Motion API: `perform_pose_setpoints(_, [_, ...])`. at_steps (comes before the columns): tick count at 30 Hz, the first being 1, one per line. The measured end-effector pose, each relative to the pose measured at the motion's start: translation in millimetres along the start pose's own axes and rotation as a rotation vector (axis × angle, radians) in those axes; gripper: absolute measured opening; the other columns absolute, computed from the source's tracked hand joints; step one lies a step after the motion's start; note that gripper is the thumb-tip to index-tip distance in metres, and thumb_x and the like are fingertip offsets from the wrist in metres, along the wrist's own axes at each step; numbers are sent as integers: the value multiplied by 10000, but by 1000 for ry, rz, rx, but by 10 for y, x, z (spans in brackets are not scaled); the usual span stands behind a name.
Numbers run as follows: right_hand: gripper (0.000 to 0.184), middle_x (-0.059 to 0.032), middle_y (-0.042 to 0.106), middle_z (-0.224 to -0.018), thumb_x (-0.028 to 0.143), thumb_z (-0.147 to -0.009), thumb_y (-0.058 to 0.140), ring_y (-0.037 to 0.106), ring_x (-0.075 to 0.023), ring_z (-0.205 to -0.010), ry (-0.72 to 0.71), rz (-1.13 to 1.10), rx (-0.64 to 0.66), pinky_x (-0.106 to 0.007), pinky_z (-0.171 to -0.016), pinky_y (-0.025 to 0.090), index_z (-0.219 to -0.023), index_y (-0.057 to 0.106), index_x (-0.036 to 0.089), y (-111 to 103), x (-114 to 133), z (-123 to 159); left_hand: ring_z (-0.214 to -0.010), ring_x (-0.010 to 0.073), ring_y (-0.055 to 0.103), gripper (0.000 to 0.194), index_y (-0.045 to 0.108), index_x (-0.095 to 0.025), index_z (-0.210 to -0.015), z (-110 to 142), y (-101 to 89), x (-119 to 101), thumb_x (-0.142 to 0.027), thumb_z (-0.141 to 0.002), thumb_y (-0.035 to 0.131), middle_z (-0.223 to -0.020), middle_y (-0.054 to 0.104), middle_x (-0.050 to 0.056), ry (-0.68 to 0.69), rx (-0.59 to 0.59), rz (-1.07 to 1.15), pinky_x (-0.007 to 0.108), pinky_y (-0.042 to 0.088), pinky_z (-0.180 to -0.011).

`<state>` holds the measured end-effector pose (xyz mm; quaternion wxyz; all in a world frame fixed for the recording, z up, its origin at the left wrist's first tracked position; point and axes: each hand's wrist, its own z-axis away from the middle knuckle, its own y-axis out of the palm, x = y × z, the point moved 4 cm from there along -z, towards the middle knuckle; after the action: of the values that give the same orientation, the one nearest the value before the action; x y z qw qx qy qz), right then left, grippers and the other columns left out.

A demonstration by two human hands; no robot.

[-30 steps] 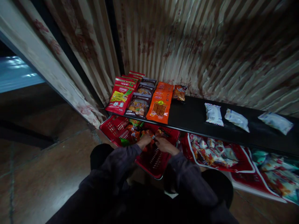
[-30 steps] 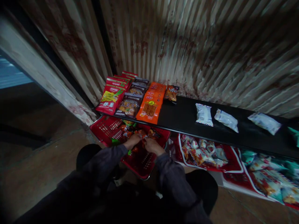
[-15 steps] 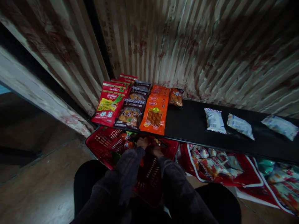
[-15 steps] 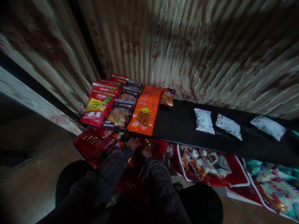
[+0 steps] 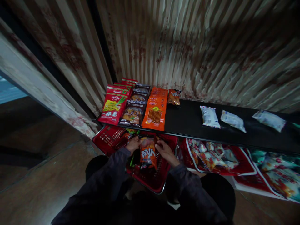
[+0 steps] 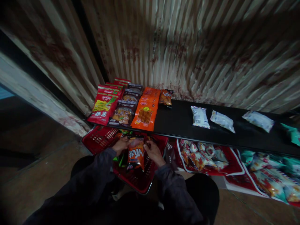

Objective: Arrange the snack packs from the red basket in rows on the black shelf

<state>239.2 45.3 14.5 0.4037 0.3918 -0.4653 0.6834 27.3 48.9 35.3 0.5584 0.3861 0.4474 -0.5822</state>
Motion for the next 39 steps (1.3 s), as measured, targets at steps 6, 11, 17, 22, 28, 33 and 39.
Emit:
perform_pose_setpoints(6, [535,-32,752,-988,599,-623,800,686,-228,-982,111,-654,139,-372,-931,494,-1012,698,247,80,184,350,-819,199,631,391,603,-180,-748,339,233,-145,-452,-577,827,-787,686,26,-89,162,187,291,457,-724])
perform_pose_setpoints(11, [472,-1,743,-810,514,-541,877,695,-206,-799,98,-734,20,-335,-783,523,-870,703,225,-127,340,449,-840,169,617,354,584,-188,-761,428,399,-337,-468,-660,776,-832,674,-1,-41,135,209,277,441,-742])
perform_pose_setpoints(17, [379,7,739,-808,428,-579,871,700,-202,-817,18,-897,-168,-331,-767,545,-828,661,234,-362,371,461,-1020,233,654,484,682,-185,-955,590,378,-379,-576,-679,755,-1034,731,67,-92,170,294,316,480,-837])
perform_pose_setpoints(22, [327,-6,754,-903,390,-660,820,701,-200,-882,-27,-1053,-315,-336,-799,564,-902,653,247,-320,361,527,-1149,310,629,680,658,-199,-1157,823,393,-234,-595,-627,812,-1224,692,122,-83,242,561,404,519,-874])
perform_pose_setpoints(28, [319,10,752,-946,421,-711,771,702,-183,-895,10,-1111,-372,-318,-800,576,-959,646,265,-189,288,592,-1205,303,611,645,680,-152,-1102,946,538,-186,-446,-573,901,-1160,725,128,-67,184,612,438,406,-1090])
perform_pose_setpoints(33, [284,-6,754,-908,460,-733,741,704,-209,-954,16,-991,-344,-341,-807,588,-914,647,262,-273,196,583,-1142,285,650,640,673,-158,-1043,887,588,-356,-465,-534,911,-1068,750,91,-26,105,621,442,413,-1092])
perform_pose_setpoints(39, [309,8,758,-914,366,-676,811,703,-179,-850,30,-1020,-371,-318,-746,576,-926,661,264,-524,160,643,-1137,285,648,643,687,-156,-1100,721,434,-640,-474,-575,880,-1135,734,99,31,82,436,402,457,-1042])
